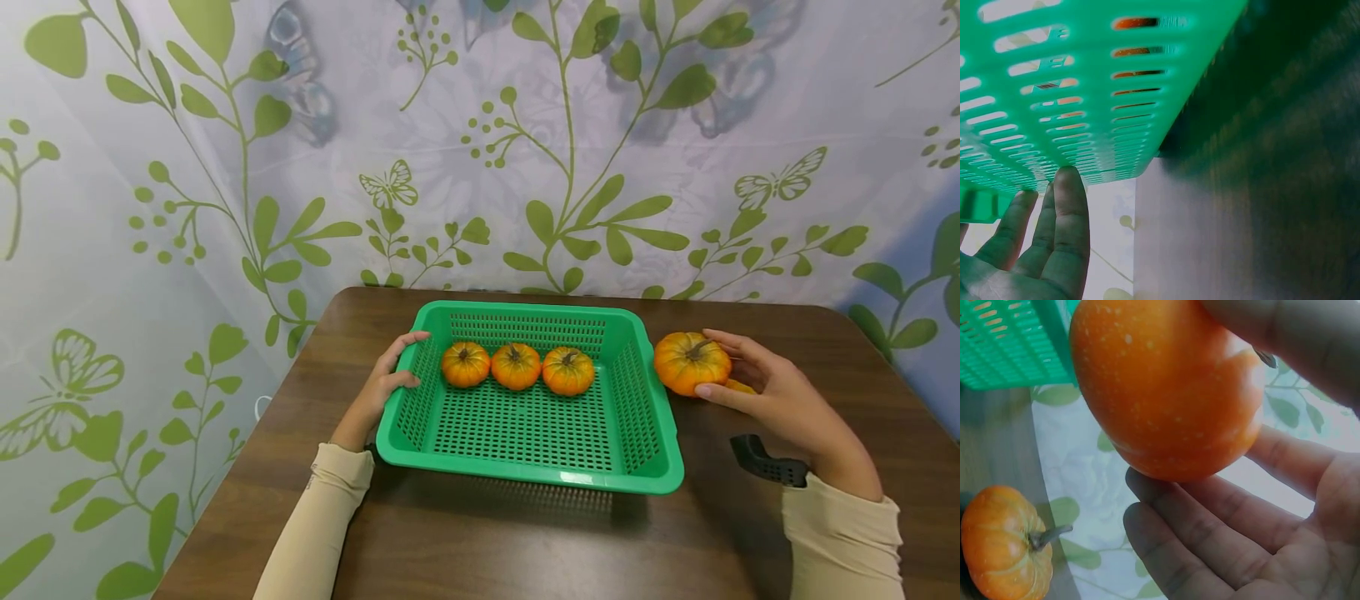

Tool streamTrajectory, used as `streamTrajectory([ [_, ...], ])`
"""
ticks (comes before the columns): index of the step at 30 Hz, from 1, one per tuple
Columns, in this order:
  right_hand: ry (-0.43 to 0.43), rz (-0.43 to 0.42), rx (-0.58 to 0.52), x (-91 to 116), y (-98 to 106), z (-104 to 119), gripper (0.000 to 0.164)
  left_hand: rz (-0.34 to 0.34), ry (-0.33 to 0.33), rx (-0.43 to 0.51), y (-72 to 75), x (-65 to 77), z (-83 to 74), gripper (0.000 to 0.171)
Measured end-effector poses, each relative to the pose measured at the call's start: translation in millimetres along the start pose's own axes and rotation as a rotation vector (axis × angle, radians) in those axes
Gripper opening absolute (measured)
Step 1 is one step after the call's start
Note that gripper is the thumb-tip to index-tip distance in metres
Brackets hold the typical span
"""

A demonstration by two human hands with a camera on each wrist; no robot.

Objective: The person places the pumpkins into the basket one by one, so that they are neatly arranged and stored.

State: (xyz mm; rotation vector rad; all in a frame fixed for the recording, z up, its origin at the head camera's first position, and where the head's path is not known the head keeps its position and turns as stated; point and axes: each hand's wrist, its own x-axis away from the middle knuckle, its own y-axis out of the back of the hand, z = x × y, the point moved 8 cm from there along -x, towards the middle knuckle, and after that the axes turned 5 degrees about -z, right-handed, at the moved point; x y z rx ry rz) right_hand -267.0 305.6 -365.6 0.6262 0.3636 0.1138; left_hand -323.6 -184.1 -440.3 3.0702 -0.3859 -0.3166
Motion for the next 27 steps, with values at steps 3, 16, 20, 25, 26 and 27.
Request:
streamTrajectory([
  [3, 0.021, 0.011, -0.013, -2, -3, 5, 0.077, -0.005, -0.002, -0.004, 0.6, 0.1, 0.0, 0.078],
  [16, 0.037, 0.093, -0.016, -12, -20, 24, 0.076, -0.007, 0.002, -0.004, -0.2, 0.4, -0.4, 0.078],
  [20, 0.059, 0.120, 0.016, -17, -23, 32, 0.075, -0.002, 0.001, 0.001, -0.7, 0.6, -0.2, 0.078],
  [25, 0.087, 0.170, 0.016, -23, -29, 43, 0.074, 0.000, -0.002, 0.003, -0.5, 0.4, 0.7, 0.078],
  [26, 0.092, 0.182, 0.013, -24, -31, 45, 0.074, 0.000, -0.003, 0.003, -0.5, 0.3, 1.0, 0.078],
  [27, 0.096, 0.194, 0.009, -24, -32, 47, 0.073, -0.001, -0.005, 0.003, -0.4, 0.1, 1.3, 0.078],
])
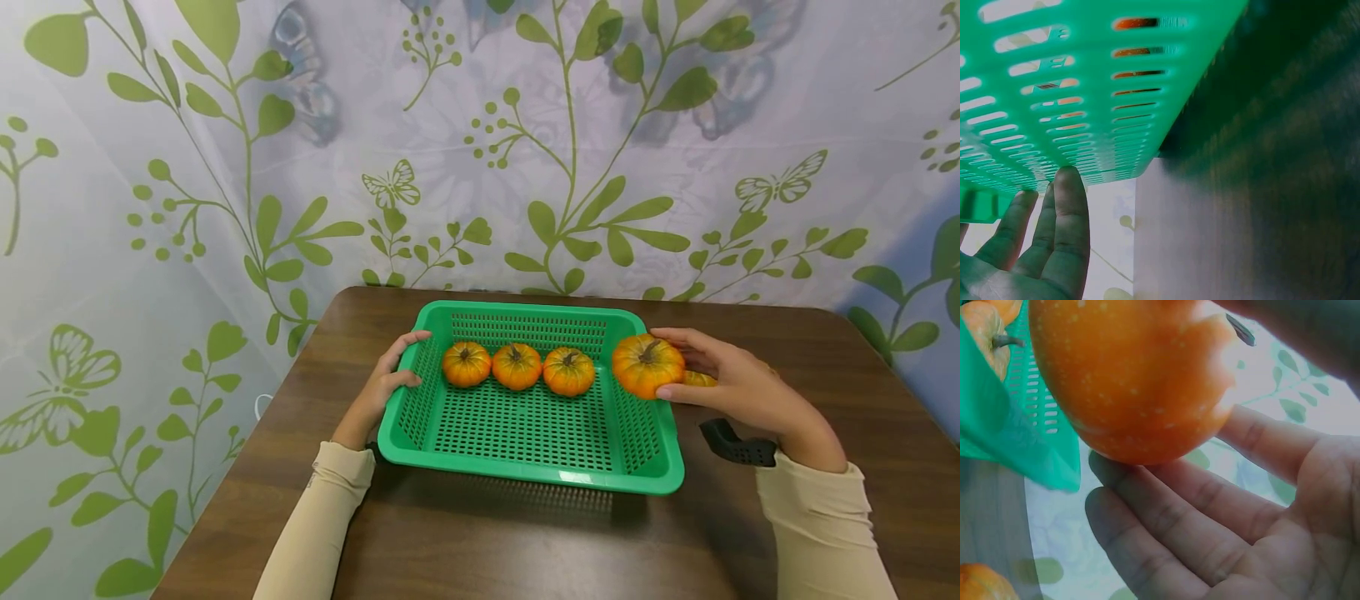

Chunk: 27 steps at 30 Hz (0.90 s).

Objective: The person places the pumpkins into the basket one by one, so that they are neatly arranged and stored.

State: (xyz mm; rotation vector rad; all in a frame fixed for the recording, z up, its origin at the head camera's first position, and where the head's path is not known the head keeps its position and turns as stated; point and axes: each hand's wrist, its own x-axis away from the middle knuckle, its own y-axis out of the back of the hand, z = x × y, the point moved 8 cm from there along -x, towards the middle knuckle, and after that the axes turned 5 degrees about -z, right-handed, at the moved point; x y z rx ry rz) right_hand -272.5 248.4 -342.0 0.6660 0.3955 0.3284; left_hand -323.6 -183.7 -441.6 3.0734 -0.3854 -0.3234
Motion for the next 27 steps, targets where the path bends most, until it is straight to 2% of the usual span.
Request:
streamTrajectory([
  [6, 0.036, 0.053, -0.005, -9, -9, 13, 0.072, -0.004, -0.003, -0.003, 0.2, -0.5, 0.5, 0.078],
  [15, 0.086, 0.128, 0.098, -25, -20, 30, 0.071, -0.002, 0.003, -0.008, -0.1, -0.7, 0.8, 0.078],
  [22, 0.104, 0.210, 0.074, -36, -32, 39, 0.069, 0.001, 0.010, -0.009, -1.1, -0.3, 0.1, 0.078],
  [27, 0.108, 0.238, 0.065, -44, -40, 43, 0.070, -0.003, 0.010, -0.012, 0.0, 0.3, -1.0, 0.078],
])
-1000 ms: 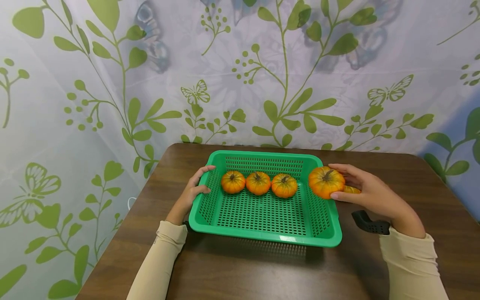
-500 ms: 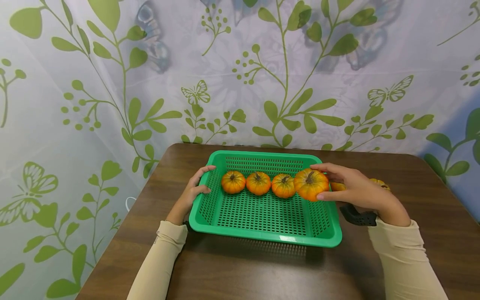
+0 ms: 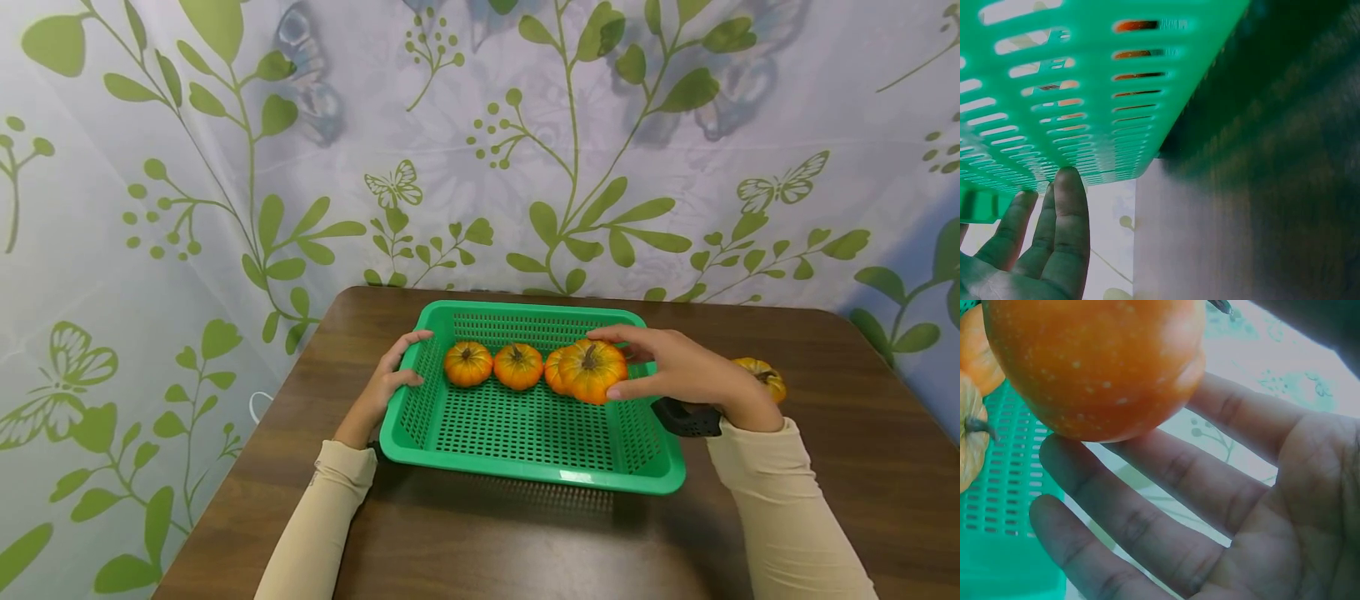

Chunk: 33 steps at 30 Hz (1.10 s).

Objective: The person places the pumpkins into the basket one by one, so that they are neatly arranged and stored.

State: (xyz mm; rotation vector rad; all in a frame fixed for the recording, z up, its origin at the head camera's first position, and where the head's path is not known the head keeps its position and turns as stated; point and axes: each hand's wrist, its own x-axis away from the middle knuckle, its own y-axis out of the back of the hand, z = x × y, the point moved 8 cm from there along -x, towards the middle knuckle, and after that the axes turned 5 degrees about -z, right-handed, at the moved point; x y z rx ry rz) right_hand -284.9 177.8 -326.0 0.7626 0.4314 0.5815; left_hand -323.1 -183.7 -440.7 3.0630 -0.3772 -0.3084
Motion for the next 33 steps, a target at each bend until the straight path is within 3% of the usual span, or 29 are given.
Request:
streamTrajectory([
  [21, 0.046, 0.109, -0.056, -39, -25, 11, 0.066, 0.003, -0.005, 0.010, -0.2, -1.1, 0.1, 0.078],
  [33, -0.003, 0.201, -0.043, -62, -51, 9, 0.069, 0.009, -0.008, 0.013, 0.0, -1.0, 0.4, 0.078],
])
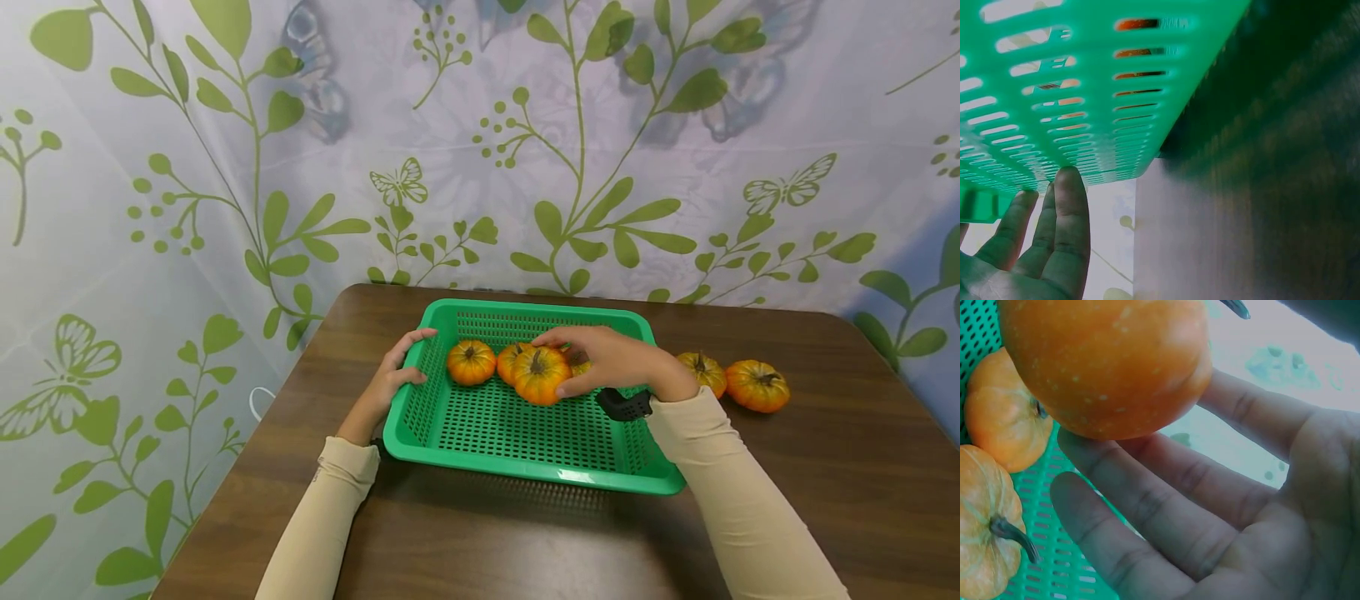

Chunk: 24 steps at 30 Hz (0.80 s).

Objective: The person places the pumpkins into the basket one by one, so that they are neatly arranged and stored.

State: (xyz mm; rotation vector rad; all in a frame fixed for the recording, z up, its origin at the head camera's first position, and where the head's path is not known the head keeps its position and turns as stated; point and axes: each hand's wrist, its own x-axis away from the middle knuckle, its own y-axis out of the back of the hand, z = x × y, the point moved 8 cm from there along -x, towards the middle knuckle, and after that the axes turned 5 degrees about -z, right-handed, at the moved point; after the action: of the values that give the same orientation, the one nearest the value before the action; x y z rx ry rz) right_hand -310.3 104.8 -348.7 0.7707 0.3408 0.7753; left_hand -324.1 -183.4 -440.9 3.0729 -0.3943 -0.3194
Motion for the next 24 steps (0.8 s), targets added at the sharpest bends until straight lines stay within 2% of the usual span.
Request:
streamTrajectory([
  [15, -0.052, 0.102, 0.050, -24, -18, 1, 0.070, 0.002, -0.016, -0.002, -0.4, -0.1, -1.4, 0.078],
  [24, -0.045, 0.176, 0.080, -43, -29, 6, 0.067, 0.009, -0.026, -0.002, 0.4, -1.1, 0.3, 0.078],
])
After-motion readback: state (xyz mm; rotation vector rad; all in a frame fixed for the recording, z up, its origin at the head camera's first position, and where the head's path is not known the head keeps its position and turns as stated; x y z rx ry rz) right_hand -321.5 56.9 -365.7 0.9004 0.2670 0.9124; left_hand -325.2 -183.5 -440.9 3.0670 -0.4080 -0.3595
